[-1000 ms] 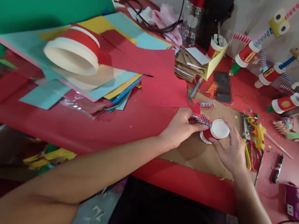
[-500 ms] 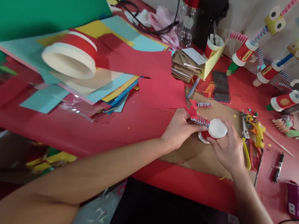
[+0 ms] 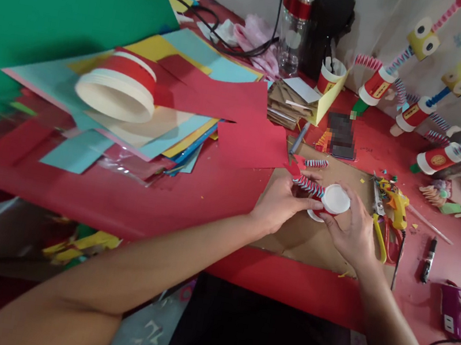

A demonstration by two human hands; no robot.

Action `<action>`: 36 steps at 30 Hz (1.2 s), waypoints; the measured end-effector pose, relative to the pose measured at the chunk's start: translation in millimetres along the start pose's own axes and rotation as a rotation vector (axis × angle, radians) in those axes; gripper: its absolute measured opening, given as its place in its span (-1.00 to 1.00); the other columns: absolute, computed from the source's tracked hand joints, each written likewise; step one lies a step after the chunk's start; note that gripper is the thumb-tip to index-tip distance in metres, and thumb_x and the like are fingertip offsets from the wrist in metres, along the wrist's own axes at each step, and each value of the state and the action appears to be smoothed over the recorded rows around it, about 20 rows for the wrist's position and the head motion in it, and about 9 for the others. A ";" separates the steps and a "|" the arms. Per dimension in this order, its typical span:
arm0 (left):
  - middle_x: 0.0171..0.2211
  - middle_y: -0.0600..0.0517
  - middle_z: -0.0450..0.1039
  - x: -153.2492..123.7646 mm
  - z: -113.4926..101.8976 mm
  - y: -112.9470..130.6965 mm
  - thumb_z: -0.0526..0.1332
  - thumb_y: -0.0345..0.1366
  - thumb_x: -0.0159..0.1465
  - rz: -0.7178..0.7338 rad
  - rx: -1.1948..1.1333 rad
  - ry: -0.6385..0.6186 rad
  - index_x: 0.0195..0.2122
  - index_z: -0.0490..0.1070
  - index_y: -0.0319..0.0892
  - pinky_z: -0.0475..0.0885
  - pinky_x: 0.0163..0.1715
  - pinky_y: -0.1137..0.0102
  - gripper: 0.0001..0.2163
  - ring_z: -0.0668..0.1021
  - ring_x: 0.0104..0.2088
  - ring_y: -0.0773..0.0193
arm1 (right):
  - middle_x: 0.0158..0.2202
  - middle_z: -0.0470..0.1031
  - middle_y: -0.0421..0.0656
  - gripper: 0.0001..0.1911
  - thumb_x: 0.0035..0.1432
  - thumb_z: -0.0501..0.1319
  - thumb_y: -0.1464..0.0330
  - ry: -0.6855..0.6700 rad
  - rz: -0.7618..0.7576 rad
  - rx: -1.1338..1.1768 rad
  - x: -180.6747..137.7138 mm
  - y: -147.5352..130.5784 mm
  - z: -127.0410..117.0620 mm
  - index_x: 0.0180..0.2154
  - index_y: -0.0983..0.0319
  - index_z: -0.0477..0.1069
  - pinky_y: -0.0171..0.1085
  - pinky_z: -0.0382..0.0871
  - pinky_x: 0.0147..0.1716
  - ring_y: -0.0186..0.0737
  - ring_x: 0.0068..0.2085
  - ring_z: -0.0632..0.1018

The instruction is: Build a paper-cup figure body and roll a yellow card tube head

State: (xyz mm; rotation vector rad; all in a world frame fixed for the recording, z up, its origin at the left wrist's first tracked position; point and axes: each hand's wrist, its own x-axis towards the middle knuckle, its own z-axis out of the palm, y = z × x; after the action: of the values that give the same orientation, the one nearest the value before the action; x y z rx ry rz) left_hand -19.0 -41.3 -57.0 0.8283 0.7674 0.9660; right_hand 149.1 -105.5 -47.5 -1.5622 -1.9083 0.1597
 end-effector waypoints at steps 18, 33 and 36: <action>0.07 -0.10 0.59 -41.2 -3.6 36.3 0.21 -0.40 0.32 0.658 1.292 0.063 0.01 0.57 -0.05 0.27 0.07 -0.03 -0.72 0.45 0.09 -0.08 | 0.10 0.57 0.02 -0.43 0.20 0.28 0.27 0.014 0.004 0.047 -1.0 6.6 5.0 0.22 0.12 0.27 0.18 0.47 0.11 0.12 0.13 0.57; -0.21 -0.11 0.64 -5.9 4.2 37.2 0.16 -0.54 0.30 0.502 1.391 -0.147 -0.31 0.57 -0.11 0.08 0.01 -0.08 -0.77 0.41 0.04 -0.11 | 0.09 0.57 0.01 -0.42 0.19 0.28 0.34 0.006 0.004 0.069 -1.7 4.5 4.3 0.23 0.10 0.26 0.15 0.52 0.07 0.12 0.11 0.59; -0.26 -0.08 0.64 -5.8 5.0 35.5 0.15 -0.57 0.29 0.549 1.351 -0.133 -0.35 0.57 -0.08 0.08 0.03 -0.07 -0.72 0.43 0.04 -0.09 | 0.07 0.58 0.01 -0.43 0.18 0.28 0.35 0.013 0.004 0.067 -1.2 3.2 4.2 0.22 0.10 0.27 0.14 0.52 0.05 0.12 0.09 0.60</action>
State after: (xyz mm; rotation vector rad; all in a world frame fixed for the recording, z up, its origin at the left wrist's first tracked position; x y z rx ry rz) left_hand -30.5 -36.1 -23.0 2.3399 1.0800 0.7532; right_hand 149.6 -104.4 -52.8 -1.5197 -1.8707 0.2128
